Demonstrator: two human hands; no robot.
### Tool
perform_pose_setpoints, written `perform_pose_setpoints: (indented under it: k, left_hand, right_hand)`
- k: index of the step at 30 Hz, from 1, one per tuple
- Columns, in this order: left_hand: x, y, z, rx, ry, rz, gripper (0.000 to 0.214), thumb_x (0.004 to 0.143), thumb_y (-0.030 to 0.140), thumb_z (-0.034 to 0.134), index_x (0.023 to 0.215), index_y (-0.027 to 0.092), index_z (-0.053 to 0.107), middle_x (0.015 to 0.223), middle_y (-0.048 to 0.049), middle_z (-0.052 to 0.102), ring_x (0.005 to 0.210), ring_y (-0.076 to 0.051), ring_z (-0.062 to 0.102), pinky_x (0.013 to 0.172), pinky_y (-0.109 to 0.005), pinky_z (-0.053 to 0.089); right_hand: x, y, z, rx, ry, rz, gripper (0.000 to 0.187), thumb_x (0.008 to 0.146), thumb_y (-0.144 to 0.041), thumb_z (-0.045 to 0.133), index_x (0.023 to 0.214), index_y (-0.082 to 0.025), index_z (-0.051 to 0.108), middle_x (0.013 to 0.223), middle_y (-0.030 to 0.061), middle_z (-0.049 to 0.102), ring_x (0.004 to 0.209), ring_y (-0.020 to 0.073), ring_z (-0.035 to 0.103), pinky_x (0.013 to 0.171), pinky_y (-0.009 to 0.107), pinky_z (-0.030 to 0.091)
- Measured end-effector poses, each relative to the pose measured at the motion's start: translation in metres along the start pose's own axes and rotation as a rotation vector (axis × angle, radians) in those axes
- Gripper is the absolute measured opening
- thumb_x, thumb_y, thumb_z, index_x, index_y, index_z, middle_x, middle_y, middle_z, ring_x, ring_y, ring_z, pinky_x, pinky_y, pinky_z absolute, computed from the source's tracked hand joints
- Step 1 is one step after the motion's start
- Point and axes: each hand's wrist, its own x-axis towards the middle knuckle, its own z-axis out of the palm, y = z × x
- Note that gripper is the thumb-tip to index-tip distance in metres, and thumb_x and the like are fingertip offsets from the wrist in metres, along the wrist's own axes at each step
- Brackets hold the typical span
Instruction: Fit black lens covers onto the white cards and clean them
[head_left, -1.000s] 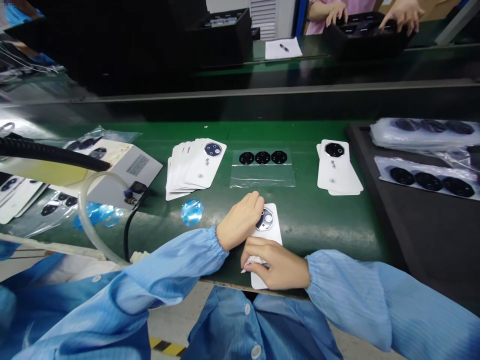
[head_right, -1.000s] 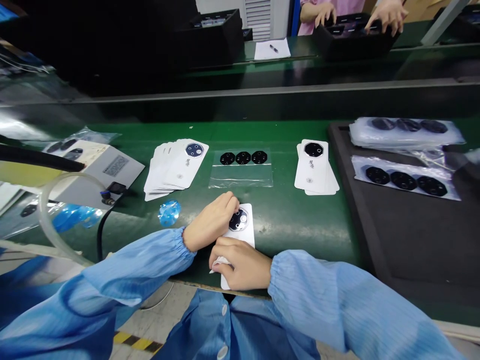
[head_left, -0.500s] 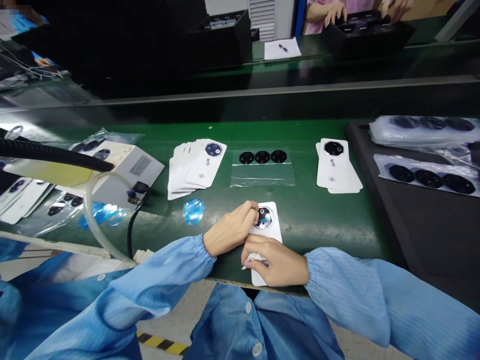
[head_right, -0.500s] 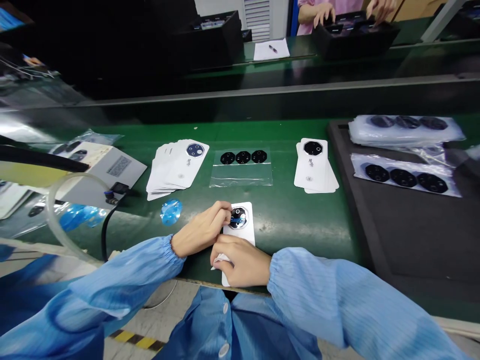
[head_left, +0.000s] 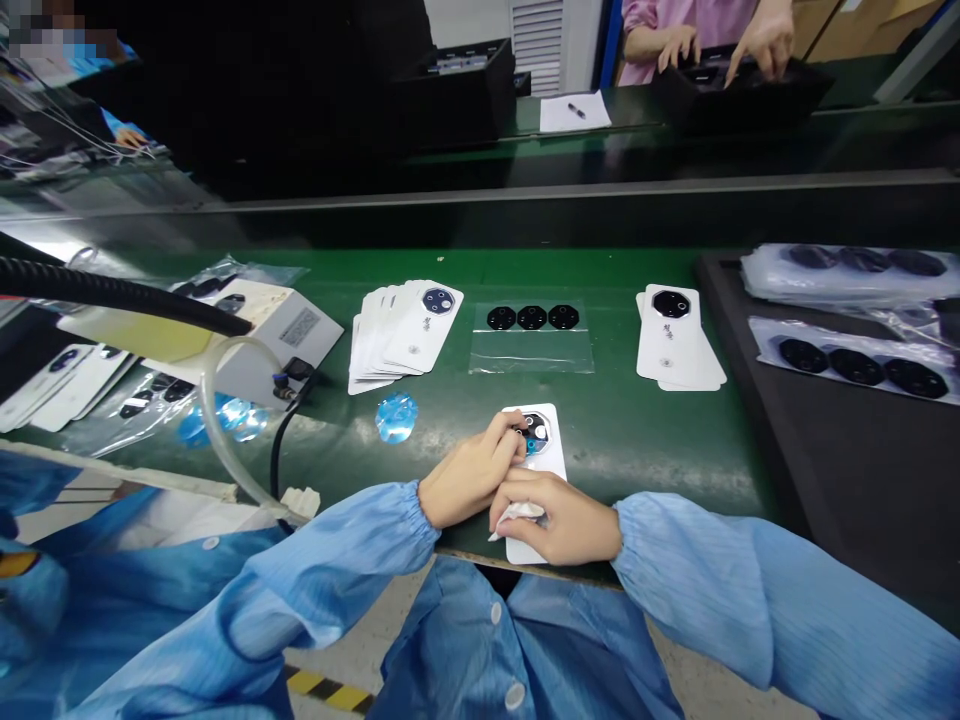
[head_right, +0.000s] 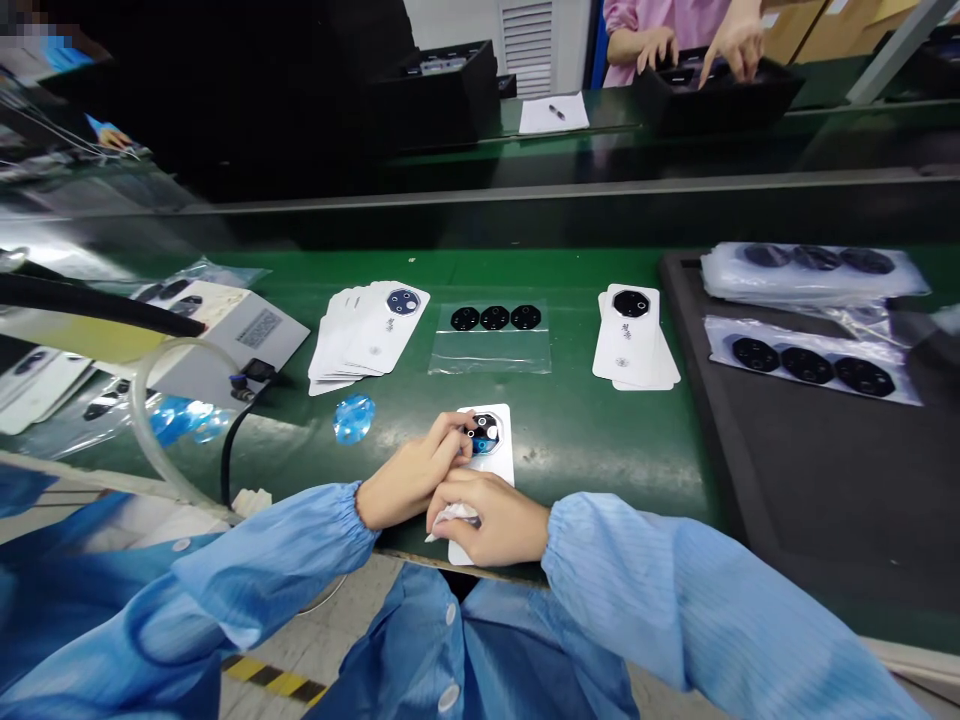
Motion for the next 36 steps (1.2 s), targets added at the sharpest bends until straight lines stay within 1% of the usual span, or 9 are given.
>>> perform_pose_setpoints:
  k: [2,4,6,8,11,15,19,27,36]
  left_hand:
    - [0.000,0.004,0.002,-0.049,0.015,-0.030,0.007,0.091,0.019,0.044,0.096,0.019,0.038,0.122,-0.0135,0.044,0.093,-0.018,0.063,0.070,-0.030,0.057]
    - [0.001,0.009,0.004,-0.084,0.042,-0.063,0.014,0.091,0.019,0.046,0.101,0.019,0.037,0.123,-0.0138,0.041,0.103,-0.021,0.060,0.074,-0.031,0.057]
    - [0.003,0.013,0.007,-0.111,0.073,-0.098,0.013,0.091,0.015,0.041,0.103,0.020,0.036,0.122,-0.0132,0.041,0.109,-0.021,0.058,0.076,-0.033,0.057]
    - [0.004,0.017,0.009,-0.133,0.102,-0.122,0.013,0.092,0.011,0.035,0.099,0.021,0.037,0.121,-0.0119,0.041,0.109,-0.020,0.057,0.079,-0.034,0.057]
    - [0.006,0.021,0.012,-0.154,0.132,-0.139,0.014,0.091,0.009,0.036,0.097,0.021,0.038,0.121,-0.0115,0.041,0.108,-0.020,0.057,0.079,-0.034,0.056]
    - [0.006,0.024,0.014,-0.157,0.148,-0.136,0.015,0.090,0.007,0.037,0.096,0.020,0.038,0.121,-0.0122,0.042,0.118,-0.022,0.052,0.080,-0.032,0.056]
    - [0.005,0.024,0.014,-0.150,0.150,-0.118,0.013,0.091,0.008,0.036,0.094,0.020,0.039,0.119,-0.0129,0.043,0.124,-0.024,0.048,0.083,-0.034,0.055]
    - [0.004,0.021,0.017,-0.122,0.165,-0.087,0.016,0.090,0.005,0.037,0.099,0.019,0.039,0.121,-0.0147,0.042,0.125,-0.026,0.047,0.083,-0.036,0.056]
    - [0.003,0.018,0.021,-0.099,0.195,-0.047,0.018,0.089,0.004,0.037,0.099,0.019,0.039,0.118,-0.0137,0.042,0.126,-0.026,0.045,0.082,-0.036,0.056]
  right_hand:
    - [-0.001,-0.004,-0.008,0.011,0.002,-0.024,0.011,0.084,-0.008,0.058,0.079,-0.018,0.061,0.080,0.0012,0.067,0.080,0.0146,0.062,0.077,0.026,0.050]
    - [-0.005,-0.007,-0.023,-0.015,0.049,-0.025,0.009,0.088,-0.013,0.056,0.082,-0.018,0.061,0.084,0.0024,0.066,0.082,0.0150,0.062,0.077,0.028,0.050]
    - [-0.010,-0.007,-0.042,-0.079,0.136,-0.004,0.010,0.093,-0.018,0.050,0.088,-0.019,0.059,0.091,0.0048,0.063,0.088,0.0172,0.060,0.083,0.032,0.048]
    - [-0.017,-0.002,-0.060,-0.164,0.200,0.025,0.013,0.096,-0.019,0.043,0.093,-0.020,0.055,0.098,0.0074,0.061,0.096,0.0198,0.058,0.088,0.038,0.045]
    - [-0.028,0.006,-0.075,-0.292,0.170,0.046,0.014,0.096,-0.017,0.040,0.095,-0.022,0.053,0.106,0.0087,0.061,0.102,0.0220,0.057,0.088,0.040,0.044]
    - [-0.037,0.009,-0.076,-0.443,0.071,0.030,0.016,0.095,-0.013,0.039,0.095,-0.023,0.052,0.115,0.0090,0.060,0.108,0.0243,0.056,0.087,0.042,0.045]
    - [-0.039,0.005,-0.074,-0.553,0.014,0.007,0.019,0.092,-0.009,0.039,0.097,-0.022,0.052,0.122,0.0097,0.059,0.115,0.0262,0.054,0.092,0.046,0.045]
    - [-0.039,0.009,-0.077,-0.683,-0.026,-0.027,0.023,0.092,-0.006,0.036,0.100,-0.021,0.051,0.125,0.0121,0.059,0.117,0.0257,0.054,0.093,0.045,0.047]
    - [-0.039,0.009,-0.076,-0.736,-0.045,-0.056,0.024,0.092,-0.004,0.036,0.103,-0.019,0.051,0.130,0.0113,0.057,0.123,0.0244,0.050,0.097,0.044,0.047]
